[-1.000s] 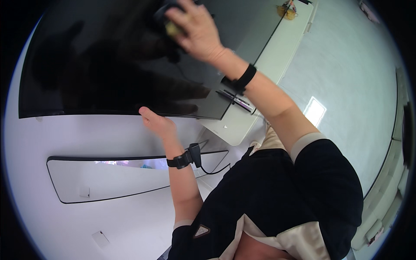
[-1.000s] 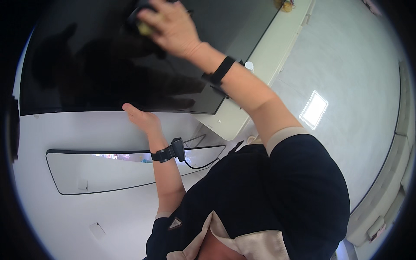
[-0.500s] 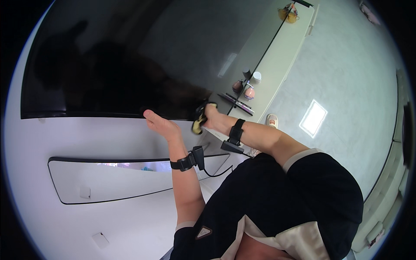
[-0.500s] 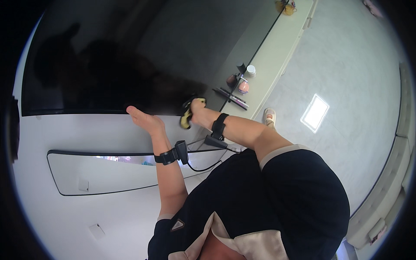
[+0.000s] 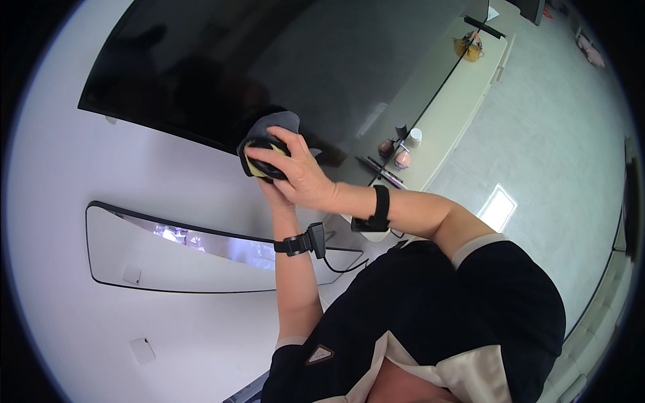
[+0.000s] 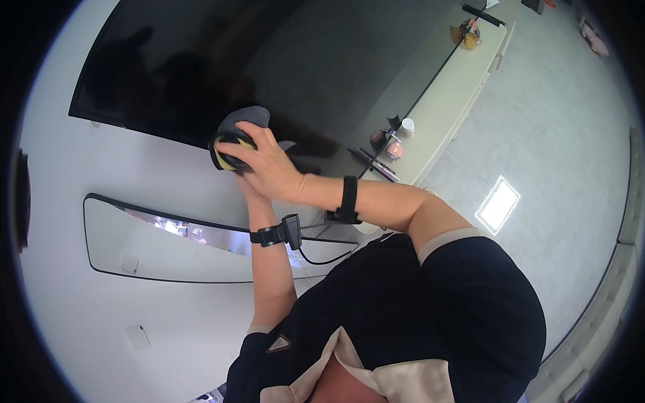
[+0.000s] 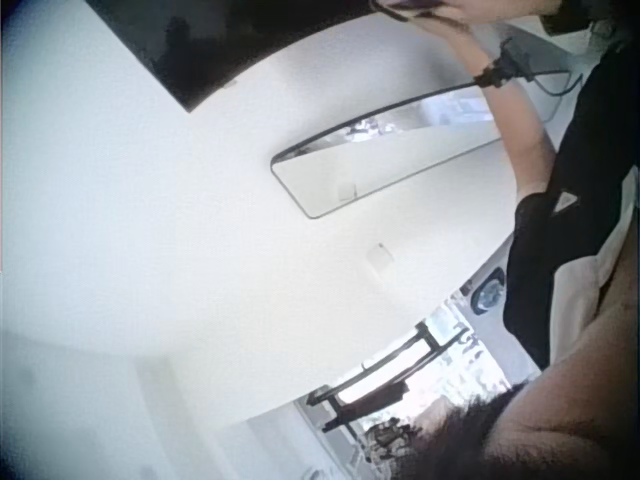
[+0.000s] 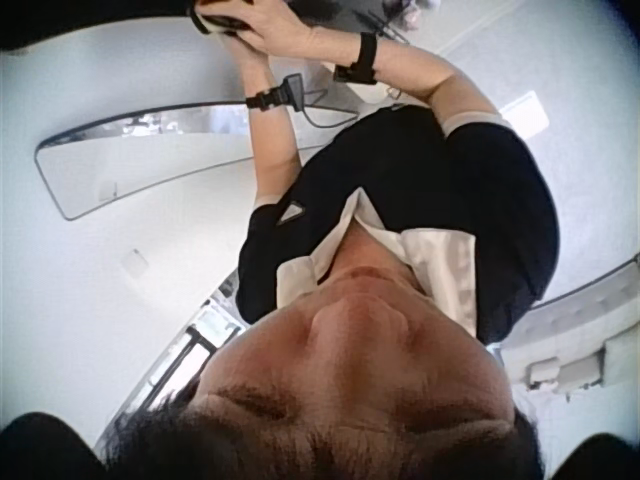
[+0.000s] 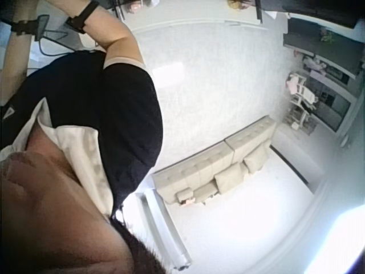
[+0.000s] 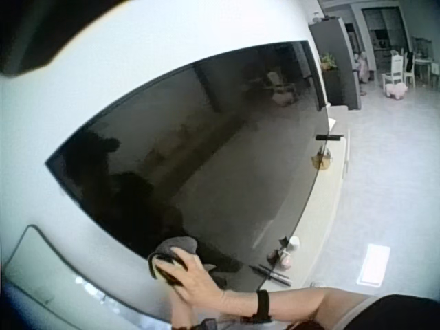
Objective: The person wipes a large flat-screen TV with a cloth, then cleans the white TV stand and surrounding surfaces. The person uses a gray and yellow cloth to wipe the screen and the stand, moving items like a remote and papers as needed.
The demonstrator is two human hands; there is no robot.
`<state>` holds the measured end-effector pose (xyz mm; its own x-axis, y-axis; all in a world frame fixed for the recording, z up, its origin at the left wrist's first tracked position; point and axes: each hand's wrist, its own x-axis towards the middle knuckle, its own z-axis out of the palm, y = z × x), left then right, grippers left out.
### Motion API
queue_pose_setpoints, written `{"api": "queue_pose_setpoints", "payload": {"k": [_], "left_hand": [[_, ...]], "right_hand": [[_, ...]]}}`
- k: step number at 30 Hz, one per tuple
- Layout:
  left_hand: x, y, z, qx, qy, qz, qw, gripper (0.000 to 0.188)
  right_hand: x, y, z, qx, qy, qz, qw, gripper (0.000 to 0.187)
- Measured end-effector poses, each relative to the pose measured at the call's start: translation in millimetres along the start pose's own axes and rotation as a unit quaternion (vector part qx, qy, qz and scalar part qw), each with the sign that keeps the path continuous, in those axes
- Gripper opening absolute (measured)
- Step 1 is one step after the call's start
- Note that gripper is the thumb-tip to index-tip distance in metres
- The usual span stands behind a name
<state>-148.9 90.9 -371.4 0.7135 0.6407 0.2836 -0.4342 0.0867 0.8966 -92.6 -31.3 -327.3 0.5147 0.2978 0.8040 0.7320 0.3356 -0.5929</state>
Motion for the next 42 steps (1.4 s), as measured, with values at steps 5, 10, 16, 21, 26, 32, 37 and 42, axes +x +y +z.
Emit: {"api": "queue_pose_setpoints", "payload": {"k": [5,10,16,21,26,32,37,42], "left_hand": [[4.7,0.3,12.6,0.014,0.046,0.028,0.998,0.080],[2.4,8.1,18.1,0.064,0.111,0.018,0.992,0.092],[3.7,16.1,28.6,0.102,0.200,0.051,0.973,0.092],[2.5,26.2,35.7,0.101,0.244,0.052,0.963,0.091],[0.6,31.8,35.9,0.137,0.289,0.078,0.944,0.090],[3.9,79.7,69.6,0.294,0.423,0.208,0.831,0.049],[15.7,108.9,130.6,0.423,0.303,0.460,0.719,0.044],[30.3,71.9,179.5,0.457,0.118,0.417,0.777,0.041]], "right_hand": [[-21.3,81.3,-47.7,-0.198,-0.071,-0.055,0.976,0.065],[5.3,137.4,-95.5,-0.092,0.205,0.224,0.948,0.067],[85.3,69.1,-74.7,-0.123,0.172,0.013,0.977,0.061],[121.1,87.6,-104.4,-0.280,0.015,-0.147,0.949,0.066],[93.5,214.5,-157.1,-0.239,0.316,0.205,0.895,0.047],[117.2,216.8,-167.1,-0.105,0.367,0.303,0.873,0.035],[171.2,120.6,-168.2,-0.142,0.011,-0.217,0.966,0.068],[186.1,192.9,-230.9,-0.290,0.121,-0.131,0.940,0.061]]}}
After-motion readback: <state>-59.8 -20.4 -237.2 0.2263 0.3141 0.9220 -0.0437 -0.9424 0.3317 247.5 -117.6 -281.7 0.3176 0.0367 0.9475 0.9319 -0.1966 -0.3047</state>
